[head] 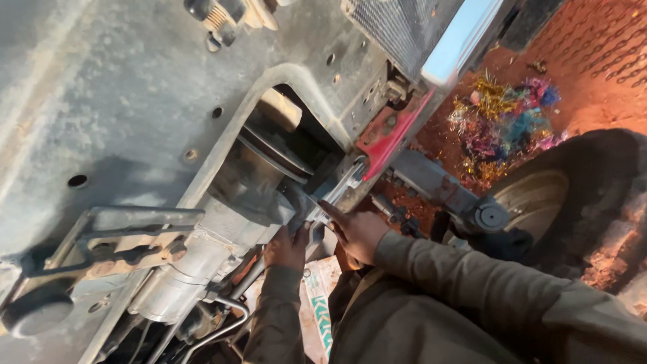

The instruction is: The person is working underneath a vehicle, using a wrench to tighten or loosen a bolt on a metal component. The camera angle is from below, showing the underside of the vehicle and the person's hands manipulating the tool.

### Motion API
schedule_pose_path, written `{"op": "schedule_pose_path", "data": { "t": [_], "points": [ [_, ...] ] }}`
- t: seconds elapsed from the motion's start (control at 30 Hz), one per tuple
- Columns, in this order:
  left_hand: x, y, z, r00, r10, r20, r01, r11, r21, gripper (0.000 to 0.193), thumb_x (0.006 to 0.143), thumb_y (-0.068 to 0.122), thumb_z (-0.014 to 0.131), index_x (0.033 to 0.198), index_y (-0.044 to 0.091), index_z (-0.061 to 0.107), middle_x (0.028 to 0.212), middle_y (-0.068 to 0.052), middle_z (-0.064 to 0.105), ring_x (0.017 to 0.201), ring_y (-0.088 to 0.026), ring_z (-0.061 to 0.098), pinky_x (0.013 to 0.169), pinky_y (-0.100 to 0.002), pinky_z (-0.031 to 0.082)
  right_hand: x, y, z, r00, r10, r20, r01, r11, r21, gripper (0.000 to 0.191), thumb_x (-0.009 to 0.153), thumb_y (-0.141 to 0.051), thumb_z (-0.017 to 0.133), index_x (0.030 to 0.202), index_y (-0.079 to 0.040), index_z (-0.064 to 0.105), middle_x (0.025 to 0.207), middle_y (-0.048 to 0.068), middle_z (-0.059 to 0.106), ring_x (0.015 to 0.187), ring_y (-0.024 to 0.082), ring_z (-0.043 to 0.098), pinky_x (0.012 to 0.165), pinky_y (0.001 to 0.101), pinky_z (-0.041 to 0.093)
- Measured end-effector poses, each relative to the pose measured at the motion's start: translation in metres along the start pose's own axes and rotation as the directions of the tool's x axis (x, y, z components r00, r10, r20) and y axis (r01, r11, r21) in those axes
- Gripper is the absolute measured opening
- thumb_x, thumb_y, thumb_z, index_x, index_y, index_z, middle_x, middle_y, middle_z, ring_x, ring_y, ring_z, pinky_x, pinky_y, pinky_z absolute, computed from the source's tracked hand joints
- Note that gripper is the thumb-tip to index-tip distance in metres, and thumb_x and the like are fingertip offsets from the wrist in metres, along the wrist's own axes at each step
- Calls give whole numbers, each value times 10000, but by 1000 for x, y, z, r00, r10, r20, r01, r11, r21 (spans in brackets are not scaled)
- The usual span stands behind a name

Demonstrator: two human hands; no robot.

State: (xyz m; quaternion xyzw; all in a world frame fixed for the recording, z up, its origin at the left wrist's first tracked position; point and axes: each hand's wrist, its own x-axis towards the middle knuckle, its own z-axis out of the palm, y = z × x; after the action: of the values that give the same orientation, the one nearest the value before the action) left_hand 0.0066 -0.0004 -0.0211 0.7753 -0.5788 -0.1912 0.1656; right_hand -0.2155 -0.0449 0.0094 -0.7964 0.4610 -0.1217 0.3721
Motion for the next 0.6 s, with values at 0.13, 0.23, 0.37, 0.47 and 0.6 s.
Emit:
{"op": "schedule_pose_path", "data": {
  "t": [0.13,0.23,0.37,0.47,0.6],
  "points": [
    [1,-7,6,982,145,-119,-142,989,37,420,907,449,703,971,34,685,912,-238,730,838,-467,692,722,-564,531,5,13,2,999,-29,28,31,997,-69,697,972,-230,580,1607,-205,292,829,152,722,661,379,666,584,518,511],
    [-2,-10,7,998,55,-28,-53,994,91,407,920,450,703,951,45,684,900,-217,732,854,-445,701,760,-549,540,3,17,9,997,-51,57,57,992,-110,722,980,-259,592,1614,-200,251,870,150,724,669,389,669,577,528,510],
    [0,-3,5,981,156,-117,-156,988,8,409,900,430,719,987,32,682,921,-229,723,857,-454,690,730,-545,530,8,28,18,994,-109,-30,107,993,-53,726,968,-209,583,1615,-238,253,960,143,730,662,390,677,556,520,522],
    [-1,2,-1,981,158,-111,-161,986,-28,392,903,420,710,1011,44,690,931,-223,730,857,-450,692,723,-542,531,6,31,17,996,-57,-69,60,997,40,722,987,-231,574,1627,-234,240,908,146,727,677,377,685,594,508,533],
    [0,2,0,977,171,-126,-177,984,-33,417,905,436,699,1028,38,686,925,-223,724,844,-450,689,708,-542,527,2,25,4,995,-99,-17,100,993,57,710,997,-258,574,1622,-220,239,878,157,726,707,386,682,594,520,516]
  ]
}}
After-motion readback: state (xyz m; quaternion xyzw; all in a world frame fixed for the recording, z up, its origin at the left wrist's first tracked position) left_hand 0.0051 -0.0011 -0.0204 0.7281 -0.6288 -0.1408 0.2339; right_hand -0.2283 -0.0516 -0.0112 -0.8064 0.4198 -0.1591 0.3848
